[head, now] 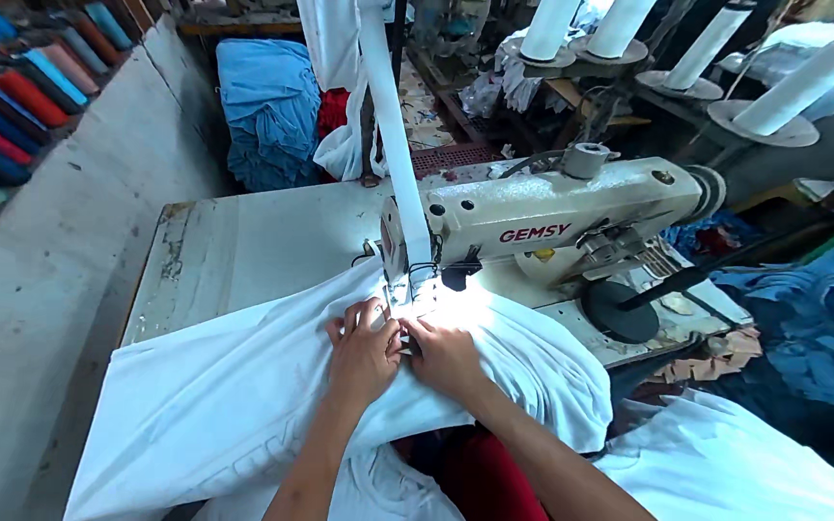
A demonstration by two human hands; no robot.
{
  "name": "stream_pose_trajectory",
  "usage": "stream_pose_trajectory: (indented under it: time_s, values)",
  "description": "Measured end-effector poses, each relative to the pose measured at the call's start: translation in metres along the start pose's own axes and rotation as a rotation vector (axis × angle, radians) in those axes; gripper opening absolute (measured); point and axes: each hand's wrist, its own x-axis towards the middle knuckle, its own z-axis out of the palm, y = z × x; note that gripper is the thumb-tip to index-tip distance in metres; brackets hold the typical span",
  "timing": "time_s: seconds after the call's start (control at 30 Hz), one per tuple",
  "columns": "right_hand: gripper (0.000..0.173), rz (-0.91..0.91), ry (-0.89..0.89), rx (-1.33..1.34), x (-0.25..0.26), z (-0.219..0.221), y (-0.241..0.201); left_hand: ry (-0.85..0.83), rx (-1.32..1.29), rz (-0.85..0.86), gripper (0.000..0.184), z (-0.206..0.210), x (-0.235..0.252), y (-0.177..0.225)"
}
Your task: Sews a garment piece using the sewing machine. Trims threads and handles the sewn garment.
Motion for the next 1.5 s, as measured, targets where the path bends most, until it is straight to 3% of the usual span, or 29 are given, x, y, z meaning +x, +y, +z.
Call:
stream_pose_trajectory:
  time_s: [0.2, 0.37, 0.43, 0.57, 0.67, 0.83, 1.03, 1.17, 1.27, 1.37, 1.43, 1.5]
  values:
    - [0.039, -0.024, -0.149, 0.033, 0.021, -0.002, 0.016, 0.07, 0.041, 0.018, 0.038, 0.0, 0.011, 0.002]
    - [0.036, -0.079, -0.043, 0.038, 0.016, 0.002, 0.023, 0.074, 0.033, -0.25, 0.03, -0.003, 0.011, 0.032]
    - [0.03, -0.121, 0.026, 0.061, 0.01, 0.003, 0.025, 0.184, 0.006, -0.292, 0.028, 0.008, 0.009, 0.031]
    - [0.041, -0.047, 0.007, -0.001, 0.002, -0.003, 0.017, 0.355, 0.056, -0.184, 0.03, 0.024, 0.009, 0.017]
    - [0.049, -0.004, -0.026, -0.047, 0.004, -0.004, 0.012, 0.302, 0.076, -0.138, 0.033, 0.021, 0.007, 0.014]
    - [0.046, 0.031, -0.093, -0.082, 0.013, -0.004, 0.001, 0.325, 0.068, -0.009, 0.03, 0.019, 0.013, -0.005]
    - [0.051, 0.164, -0.369, -0.14, 0.027, -0.012, -0.027, 0.117, -0.04, 0.152, 0.035, 0.004, 0.04, -0.05]
    - [0.037, 0.156, -0.261, -0.165, 0.024, -0.004, -0.03, 0.139, -0.01, 0.226, 0.029, -0.001, 0.065, -0.064]
    - [0.045, 0.178, -0.3, -0.153, 0.026, -0.008, -0.033, 0.169, 0.004, 0.13, 0.027, -0.005, 0.06, -0.054]
    - [0.048, 0.173, -0.33, -0.148, 0.028, -0.012, -0.031, 0.287, -0.288, -0.068, 0.027, -0.011, 0.031, -0.028]
    - [0.044, 0.141, -0.288, -0.141, 0.025, -0.01, -0.028, 0.243, -0.598, -0.114, 0.029, -0.01, 0.016, -0.021]
    - [0.038, 0.091, -0.201, -0.142, 0.018, -0.008, -0.027, 0.174, -0.542, -0.06, 0.033, -0.003, 0.014, -0.026]
